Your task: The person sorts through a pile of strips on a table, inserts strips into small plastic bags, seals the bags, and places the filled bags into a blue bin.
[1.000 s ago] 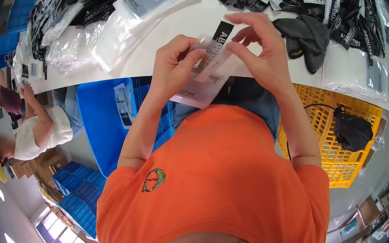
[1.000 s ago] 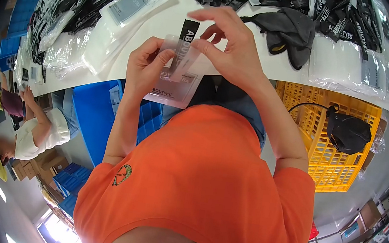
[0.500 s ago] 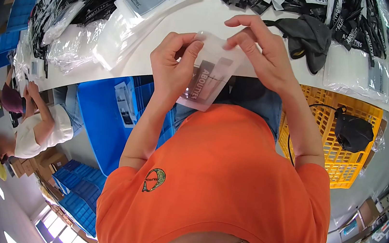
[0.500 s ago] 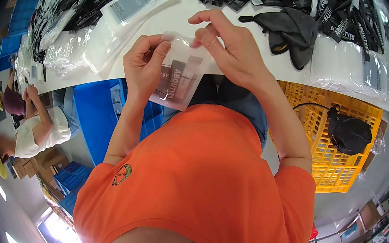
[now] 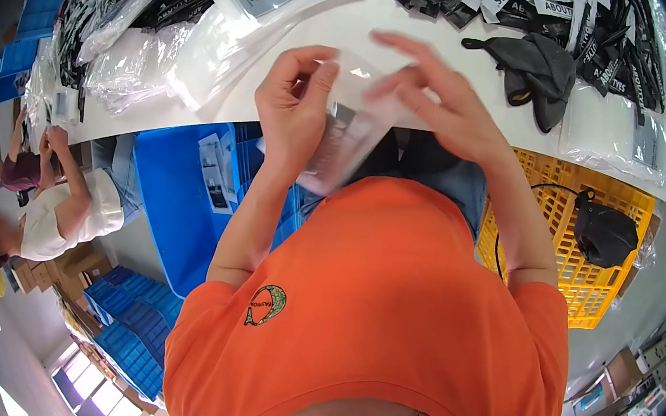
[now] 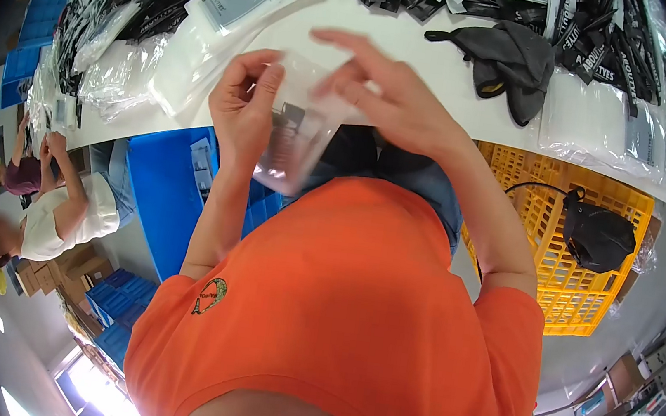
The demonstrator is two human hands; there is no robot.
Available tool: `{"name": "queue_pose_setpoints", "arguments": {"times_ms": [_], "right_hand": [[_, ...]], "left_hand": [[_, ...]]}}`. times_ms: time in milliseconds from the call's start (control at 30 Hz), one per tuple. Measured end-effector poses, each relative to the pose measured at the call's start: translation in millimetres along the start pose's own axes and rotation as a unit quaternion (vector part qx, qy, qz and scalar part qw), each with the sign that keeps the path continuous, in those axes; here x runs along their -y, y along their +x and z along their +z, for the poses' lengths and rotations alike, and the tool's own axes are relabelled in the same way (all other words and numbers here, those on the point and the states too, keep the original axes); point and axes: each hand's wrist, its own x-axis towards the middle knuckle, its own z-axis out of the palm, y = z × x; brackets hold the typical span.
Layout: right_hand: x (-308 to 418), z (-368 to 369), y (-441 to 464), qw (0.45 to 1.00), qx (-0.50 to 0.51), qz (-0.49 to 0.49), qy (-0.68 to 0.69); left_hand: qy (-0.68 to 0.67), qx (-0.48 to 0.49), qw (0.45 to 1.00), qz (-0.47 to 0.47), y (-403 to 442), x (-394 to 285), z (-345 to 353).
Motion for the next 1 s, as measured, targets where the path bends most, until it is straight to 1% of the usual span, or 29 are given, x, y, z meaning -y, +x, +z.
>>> {"name": "queue_pose_setpoints", "arguments": {"times_ms": [33, 100, 133, 167, 233, 267, 300, 333, 367, 467, 567, 600, 667, 700, 767, 800, 867, 900, 967, 1000], "right_hand": [[-7, 4, 2, 0.993, -0.080, -0.037, 0.081], [-10, -2, 2, 0.993, -0.085, -0.010, -0.080], [-10, -3, 3, 0.983, -0.090, 0.001, -0.161], [-14, -1, 3, 0.995, -0.034, 0.043, -0.085], [-16, 9, 2, 0.996, -0.057, 0.060, -0.042], [-16, 16, 3, 0.995, -0.067, 0.070, -0.020], [-16, 25, 5, 0.995, -0.089, 0.034, 0.027], [-16, 34, 6, 0.995, -0.093, 0.029, 0.035], [-15, 41, 7, 0.994, -0.097, 0.024, 0.042], [-11, 56, 12, 0.992, -0.108, 0.020, 0.054], [-14, 62, 14, 0.992, -0.119, 0.021, 0.034], [-13, 64, 18, 0.992, -0.123, 0.019, 0.023], [-4, 63, 25, 0.984, -0.137, 0.082, 0.077], [0, 65, 27, 0.977, -0.145, 0.115, 0.106], [-7, 67, 30, 0.973, -0.143, 0.119, 0.136], [-11, 69, 31, 0.971, -0.140, 0.122, 0.151], [-16, 83, 31, 0.973, -0.135, 0.127, 0.137], [-17, 89, 33, 0.974, -0.131, 0.129, 0.130], [-18, 92, 35, 0.983, -0.061, 0.119, 0.123], [-19, 94, 36, 0.986, -0.028, 0.113, 0.120]], "left_hand": [[-0.068, -0.022, 0.997, -0.038, -1, -6, 0], [-0.077, -0.049, 0.996, 0.004, -1, -8, -1], [-0.082, -0.061, 0.994, 0.027, 0, -9, -1], [-0.095, -0.051, 0.994, 0.017, 1, -10, -3], [-0.123, -0.032, 0.992, -0.008, -2, -10, -6], [-0.139, 0.004, 0.989, -0.044, -3, -8, -7], [-0.155, 0.039, 0.984, -0.081, -5, -7, -9], [-0.170, 0.073, 0.976, -0.117, -7, -5, -12], [-0.172, 0.086, 0.978, -0.078, -10, 3, -11], [-0.162, 0.082, 0.979, -0.088, -11, 1, -16], [-0.132, 0.091, 0.985, -0.056, -11, 7, -20], [-0.156, 0.102, 0.980, -0.073, -10, 9, -24], [-0.199, 0.128, 0.966, -0.107, -5, 14, -35], [-0.223, 0.129, 0.958, -0.130, -6, 18, -39], [-0.271, 0.127, 0.938, -0.174, -7, 24, -46], [-0.275, 0.122, 0.939, -0.167, -8, 21, -49], [-0.281, 0.108, 0.941, -0.152, -10, 12, -56], [-0.257, 0.087, 0.953, -0.137, -12, 13, -61], [-0.205, 0.044, 0.972, -0.109, -18, 19, -75], [-0.128, 0.028, 0.984, -0.117, -24, 21, -90]]}}
